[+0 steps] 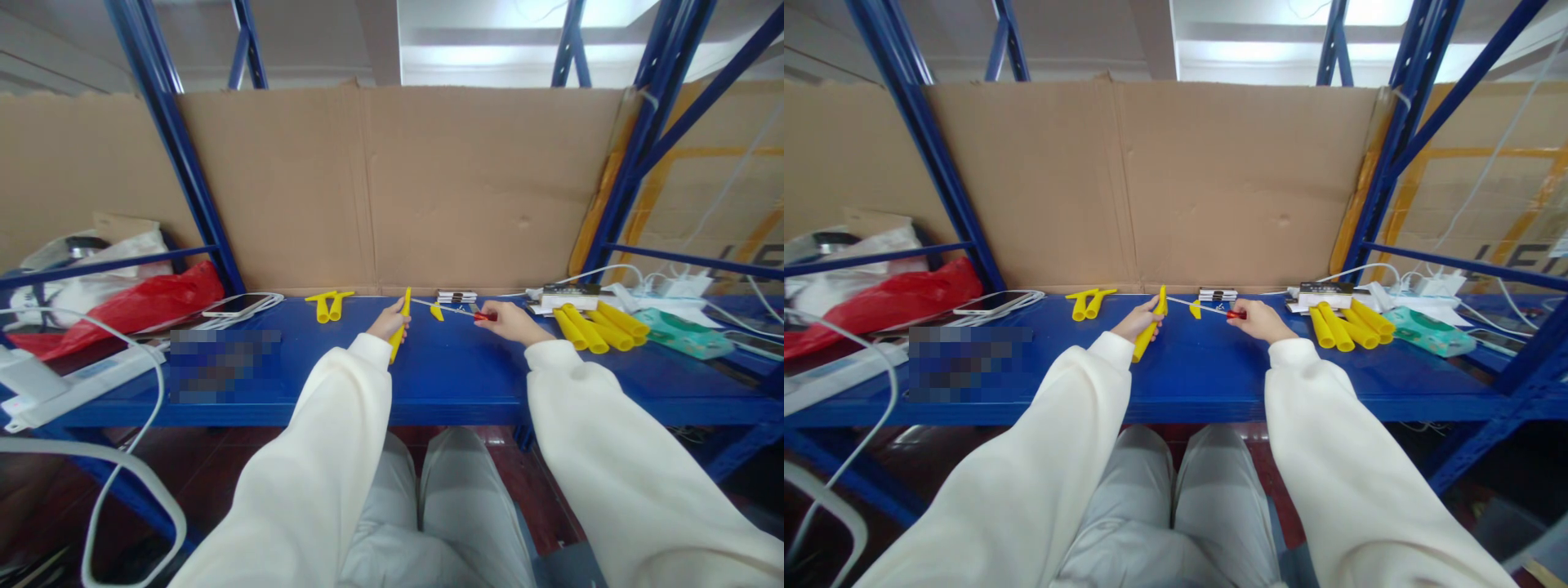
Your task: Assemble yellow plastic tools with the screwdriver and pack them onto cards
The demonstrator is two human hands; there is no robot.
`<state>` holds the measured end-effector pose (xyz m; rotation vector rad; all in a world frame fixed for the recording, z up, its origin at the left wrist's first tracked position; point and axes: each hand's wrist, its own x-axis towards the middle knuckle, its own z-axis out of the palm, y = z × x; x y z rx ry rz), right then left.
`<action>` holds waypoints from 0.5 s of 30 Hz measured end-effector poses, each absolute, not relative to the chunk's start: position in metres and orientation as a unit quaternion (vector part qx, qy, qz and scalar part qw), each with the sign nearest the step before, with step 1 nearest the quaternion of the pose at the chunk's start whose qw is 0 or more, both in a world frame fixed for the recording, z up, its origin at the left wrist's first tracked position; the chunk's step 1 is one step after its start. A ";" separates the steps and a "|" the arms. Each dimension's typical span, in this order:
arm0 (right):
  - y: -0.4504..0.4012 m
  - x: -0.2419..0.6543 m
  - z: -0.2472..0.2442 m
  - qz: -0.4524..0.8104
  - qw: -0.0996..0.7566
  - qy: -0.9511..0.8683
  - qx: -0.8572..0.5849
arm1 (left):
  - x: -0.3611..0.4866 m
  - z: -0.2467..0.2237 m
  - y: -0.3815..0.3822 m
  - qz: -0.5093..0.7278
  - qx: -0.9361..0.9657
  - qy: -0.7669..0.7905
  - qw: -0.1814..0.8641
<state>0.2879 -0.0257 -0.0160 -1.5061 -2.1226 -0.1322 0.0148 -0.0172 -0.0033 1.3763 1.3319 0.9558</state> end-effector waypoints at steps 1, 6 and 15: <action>-0.025 0.289 -0.016 -0.049 0.264 -0.789 -0.553 | 0.015 -0.003 -0.017 0.392 0.564 0.546 0.480; -0.024 0.291 -0.017 -0.043 0.261 -0.795 -0.545 | 0.015 -0.003 -0.018 0.388 0.565 0.549 0.478; -0.023 0.290 -0.018 -0.013 0.269 -0.797 -0.540 | 0.016 -0.002 -0.020 0.391 0.562 0.550 0.479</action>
